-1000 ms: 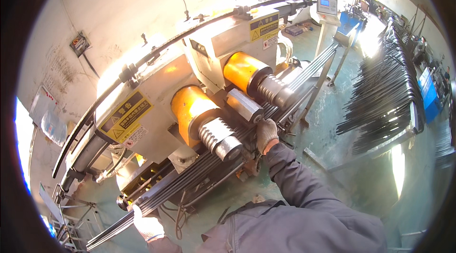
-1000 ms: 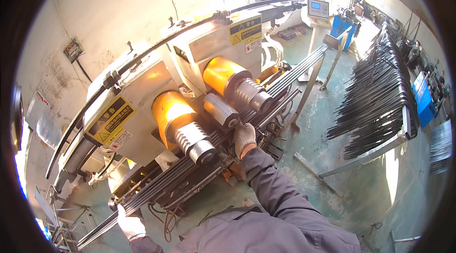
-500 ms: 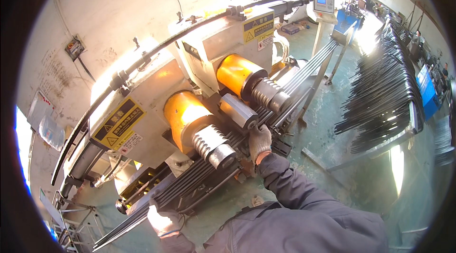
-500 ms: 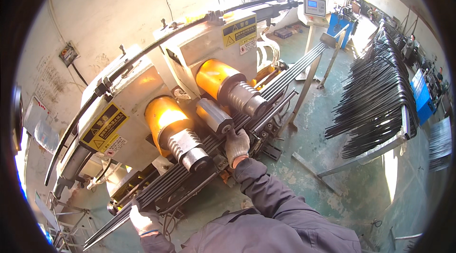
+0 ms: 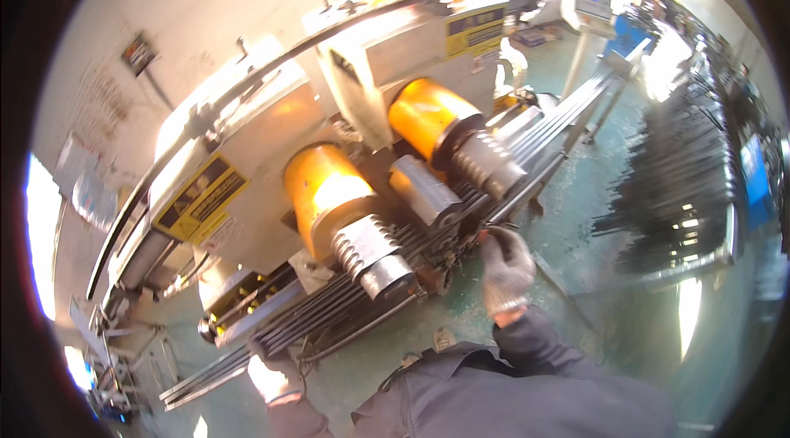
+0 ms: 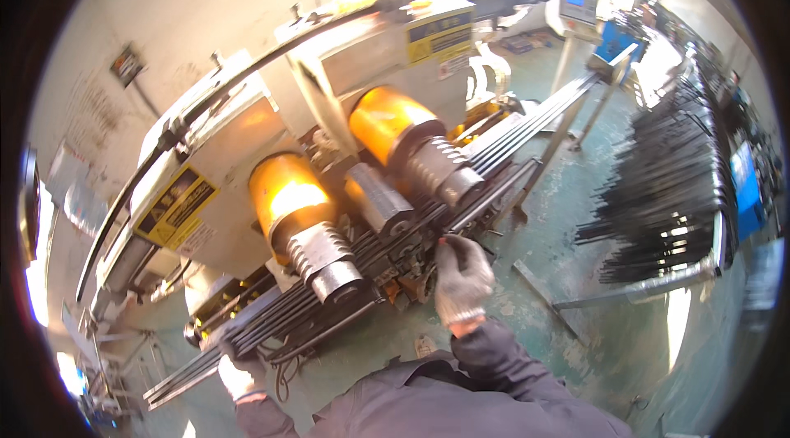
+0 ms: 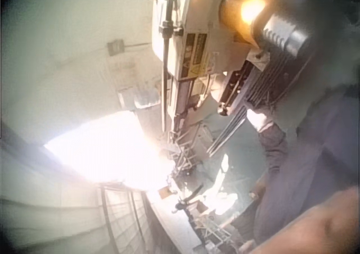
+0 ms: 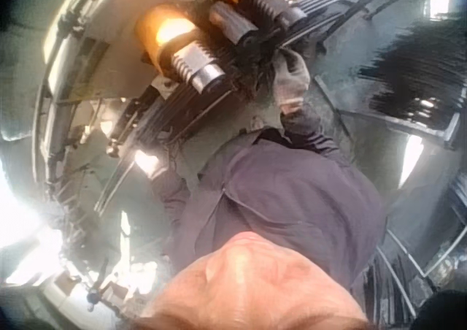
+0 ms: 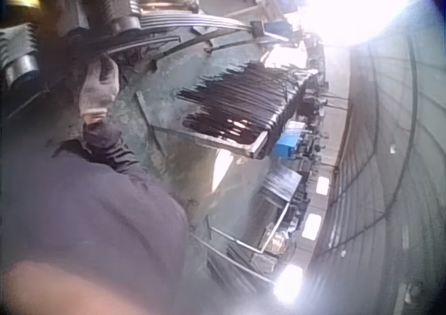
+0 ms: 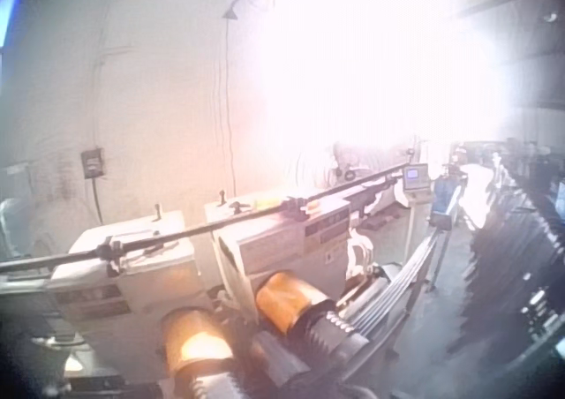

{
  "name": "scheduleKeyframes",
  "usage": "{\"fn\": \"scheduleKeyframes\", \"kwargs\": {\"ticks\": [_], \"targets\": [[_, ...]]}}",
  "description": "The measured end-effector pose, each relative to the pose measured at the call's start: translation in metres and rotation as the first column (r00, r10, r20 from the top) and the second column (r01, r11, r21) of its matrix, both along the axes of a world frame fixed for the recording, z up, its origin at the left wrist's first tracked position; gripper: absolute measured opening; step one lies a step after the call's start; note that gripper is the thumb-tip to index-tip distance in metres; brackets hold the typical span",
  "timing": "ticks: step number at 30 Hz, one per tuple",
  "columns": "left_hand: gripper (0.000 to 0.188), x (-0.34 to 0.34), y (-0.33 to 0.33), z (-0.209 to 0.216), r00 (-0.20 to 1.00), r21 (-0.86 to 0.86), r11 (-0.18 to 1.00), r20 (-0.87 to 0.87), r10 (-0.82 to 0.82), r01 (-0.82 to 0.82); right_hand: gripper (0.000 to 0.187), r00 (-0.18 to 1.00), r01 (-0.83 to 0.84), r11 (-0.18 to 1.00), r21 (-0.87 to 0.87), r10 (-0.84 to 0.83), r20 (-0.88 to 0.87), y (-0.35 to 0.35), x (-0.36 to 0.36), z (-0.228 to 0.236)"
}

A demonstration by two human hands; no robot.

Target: The person repeatedly picks up bundles of long metal rods from a floor stack, feeds them into a yellow and white bending machine, and removes the bent rods to place them in a vertical rack. The cycle of loading, bending, and stacking is repeated throughout the clip.

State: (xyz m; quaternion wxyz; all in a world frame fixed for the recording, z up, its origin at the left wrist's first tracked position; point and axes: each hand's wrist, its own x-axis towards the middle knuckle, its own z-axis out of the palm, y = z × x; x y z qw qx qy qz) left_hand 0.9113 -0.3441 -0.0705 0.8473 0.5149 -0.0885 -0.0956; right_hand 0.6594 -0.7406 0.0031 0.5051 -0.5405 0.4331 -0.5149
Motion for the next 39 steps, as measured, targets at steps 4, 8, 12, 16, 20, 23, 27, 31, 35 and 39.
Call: {"fn": "scheduleKeyframes", "kwargs": {"ticks": [4, 8, 12, 16, 20, 23, 27, 31, 35, 39], "targets": [[0.05, -0.024, -0.033, 0.025, 0.991, 0.035, 0.999, -0.131, 0.005, 0.0, 0.017, 0.997, -0.07, 0.906, -0.418, 0.069, -0.018, 0.011, -0.014, 0.072], [0.052, -0.027, -0.026, 0.043, 0.998, 0.431, 0.902, -0.059, 0.003, 0.023, 0.028, 0.887, -0.386, 0.405, -0.829, 0.41, -0.212, 0.024, 0.003, 0.169], [0.042, -0.022, -0.009, 0.045, 0.909, 0.192, 0.97, -0.36, 0.211, -0.149, 0.019, 0.697, -0.488, 0.143, -0.861, 0.657, -0.286, 0.08, 0.039, 0.219], [0.04, -0.01, 0.023, 0.036, 0.839, 0.056, 0.948, -0.453, 0.303, -0.313, 0.018, 0.594, -0.46, -0.088, -0.883, 0.709, -0.38, 0.127, 0.074, 0.225], [0.042, 0.019, 0.087, 0.025, 0.87, -0.242, 0.911, -0.45, 0.201, -0.335, 0.017, 0.581, -0.401, -0.182, -0.898, 0.707, -0.403, 0.16, 0.081, 0.224], [0.042, 0.038, 0.147, 0.028, 0.857, -0.266, 0.9, -0.48, 0.187, -0.345, 0.016, 0.582, -0.379, -0.218, -0.899, 0.7, -0.415, 0.184, 0.081, 0.222], [0.038, 0.062, 0.202, 0.035, 0.841, -0.258, 0.864, -0.462, 0.282, -0.432, 0.016, 0.53, -0.403, -0.257, -0.878, 0.717, -0.453, 0.237, 0.087, 0.205], [0.039, 0.078, 0.232, 0.024, 0.849, -0.28, 0.869, -0.466, 0.249, -0.409, 0.047, 0.001, -0.925, -0.245, -0.29, 0.762, -0.648, 0.285, 0.11, 0.145], [0.059, 0.065, 0.248, 0.018, 0.736, -0.503, 0.864, -0.592, -0.328, -0.02, 0.05, -0.027, -0.842, 0.129, 0.524, 0.96, -0.28, 0.344, 0.129, 0.033], [0.046, 0.045, 0.242, 0.011, 0.874, -0.234, 0.962, -0.427, -0.233, 0.142, 0.057, 0.257, -0.854, -0.068, 0.515, 0.806, 0.533, 0.369, 0.164, -0.054]]}}
